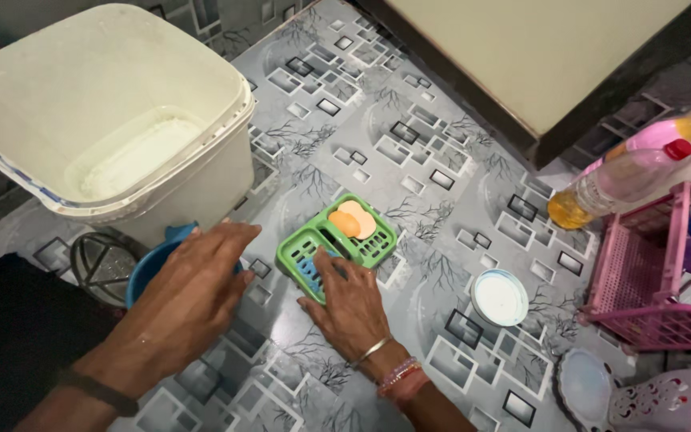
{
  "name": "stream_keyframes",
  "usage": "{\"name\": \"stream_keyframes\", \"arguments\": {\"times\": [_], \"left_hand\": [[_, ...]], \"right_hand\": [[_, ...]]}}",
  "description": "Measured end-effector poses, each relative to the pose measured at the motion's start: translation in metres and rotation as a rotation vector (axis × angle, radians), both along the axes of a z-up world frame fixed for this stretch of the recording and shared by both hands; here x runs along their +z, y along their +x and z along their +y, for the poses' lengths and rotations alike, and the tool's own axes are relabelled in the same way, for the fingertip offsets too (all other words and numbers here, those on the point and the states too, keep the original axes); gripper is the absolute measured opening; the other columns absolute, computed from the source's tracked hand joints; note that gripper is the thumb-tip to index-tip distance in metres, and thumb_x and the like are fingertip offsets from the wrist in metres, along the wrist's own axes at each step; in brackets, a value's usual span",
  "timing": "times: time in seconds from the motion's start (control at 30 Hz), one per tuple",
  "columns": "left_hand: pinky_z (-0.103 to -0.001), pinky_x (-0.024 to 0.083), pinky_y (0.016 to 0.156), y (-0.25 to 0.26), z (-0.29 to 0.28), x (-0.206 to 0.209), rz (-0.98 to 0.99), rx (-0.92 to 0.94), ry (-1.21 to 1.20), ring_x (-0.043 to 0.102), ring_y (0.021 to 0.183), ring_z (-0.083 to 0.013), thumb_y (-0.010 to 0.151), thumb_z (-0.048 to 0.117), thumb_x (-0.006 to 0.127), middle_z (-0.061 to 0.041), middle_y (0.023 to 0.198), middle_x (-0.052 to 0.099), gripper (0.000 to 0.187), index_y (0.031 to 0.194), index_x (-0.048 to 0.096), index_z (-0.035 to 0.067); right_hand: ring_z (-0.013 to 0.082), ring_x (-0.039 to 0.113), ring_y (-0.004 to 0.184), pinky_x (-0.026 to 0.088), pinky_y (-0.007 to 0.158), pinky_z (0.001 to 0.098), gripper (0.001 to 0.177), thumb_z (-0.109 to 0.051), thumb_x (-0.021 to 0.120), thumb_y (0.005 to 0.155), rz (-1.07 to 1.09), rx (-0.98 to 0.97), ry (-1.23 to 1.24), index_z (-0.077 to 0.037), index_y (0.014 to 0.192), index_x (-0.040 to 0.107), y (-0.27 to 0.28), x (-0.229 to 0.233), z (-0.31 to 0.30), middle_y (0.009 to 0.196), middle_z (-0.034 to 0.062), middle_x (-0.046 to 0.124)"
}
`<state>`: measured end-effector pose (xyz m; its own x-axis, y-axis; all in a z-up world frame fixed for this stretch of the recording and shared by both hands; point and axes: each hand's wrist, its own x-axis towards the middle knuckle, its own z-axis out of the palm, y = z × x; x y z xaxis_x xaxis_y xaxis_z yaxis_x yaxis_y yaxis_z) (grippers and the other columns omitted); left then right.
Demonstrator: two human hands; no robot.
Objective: The person scrubs a multi-colored cloth on the floor with a brush and water from a blue mug, then washes several black clothing items by hand using soap and water, and finally rinses the items in a large white bucket.
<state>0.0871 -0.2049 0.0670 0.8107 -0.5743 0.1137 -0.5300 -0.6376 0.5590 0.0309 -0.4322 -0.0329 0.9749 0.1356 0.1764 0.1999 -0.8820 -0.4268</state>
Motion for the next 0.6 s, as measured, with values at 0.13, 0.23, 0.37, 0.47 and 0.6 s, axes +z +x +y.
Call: {"name": "stream_keyframes", "arguments": {"times": [0.13, 0.23, 0.37, 0.47, 0.6], "left_hand": [[-0.050, 0.027, 0.117, -0.002, 0.012, -0.003, -0.044, 0.045, 0.008, 0.044, 0.137, -0.0384, 0.089, 0.017, 0.062, -0.021, 0.141, 0.054, 0.053, 0.139, 0.048, 0.002], [-0.049, 0.023, 0.119, -0.002, 0.027, -0.004, 0.039, 0.130, 0.062, 0.042, 0.141, -0.0337, 0.091, 0.022, 0.060, -0.018, 0.149, 0.052, 0.058, 0.146, 0.048, 0.008], [-0.049, 0.021, 0.119, -0.002, 0.037, -0.005, 0.041, 0.173, 0.123, 0.037, 0.142, -0.0361, 0.092, 0.026, 0.059, -0.023, 0.152, 0.047, 0.064, 0.151, 0.042, 0.008], [-0.049, 0.019, 0.118, -0.002, 0.039, -0.004, 0.092, 0.198, 0.137, 0.035, 0.144, -0.0366, 0.091, 0.026, 0.059, -0.025, 0.153, 0.044, 0.067, 0.153, 0.039, 0.009], [-0.048, 0.022, 0.120, -0.004, 0.038, -0.006, 0.092, 0.209, 0.120, 0.038, 0.144, -0.0360, 0.092, 0.026, 0.058, -0.024, 0.150, 0.046, 0.067, 0.154, 0.039, 0.011]], "right_hand": [[0.0337, 0.054, 0.124, 0.035, 0.104, 0.0480, 0.068, -0.028, 0.066, 0.096, -0.077, 0.030, 0.017, 0.009, 0.147, 0.040, 0.004, -0.013, 0.005, 0.131, 0.0161, 0.065], [0.0316, 0.055, 0.124, 0.036, 0.105, 0.0483, 0.062, -0.029, 0.063, 0.099, -0.002, 0.028, -0.038, 0.005, 0.147, 0.043, 0.011, -0.021, 0.005, 0.125, 0.0108, 0.069], [0.0292, 0.058, 0.117, 0.037, 0.102, 0.0473, 0.059, -0.027, 0.067, 0.096, -0.061, 0.016, 0.037, 0.000, 0.143, 0.045, 0.010, -0.021, 0.006, 0.119, 0.0086, 0.069], [0.0312, 0.057, 0.109, 0.038, 0.099, 0.0466, 0.072, -0.021, 0.071, 0.088, -0.059, -0.056, 0.192, 0.003, 0.148, 0.039, 0.008, -0.013, 0.009, 0.111, 0.0103, 0.067], [0.0334, 0.056, 0.108, 0.041, 0.098, 0.0473, 0.074, -0.016, 0.073, 0.084, -0.124, -0.041, 0.273, 0.003, 0.146, 0.040, 0.011, -0.005, 0.012, 0.113, 0.0142, 0.064]]}}
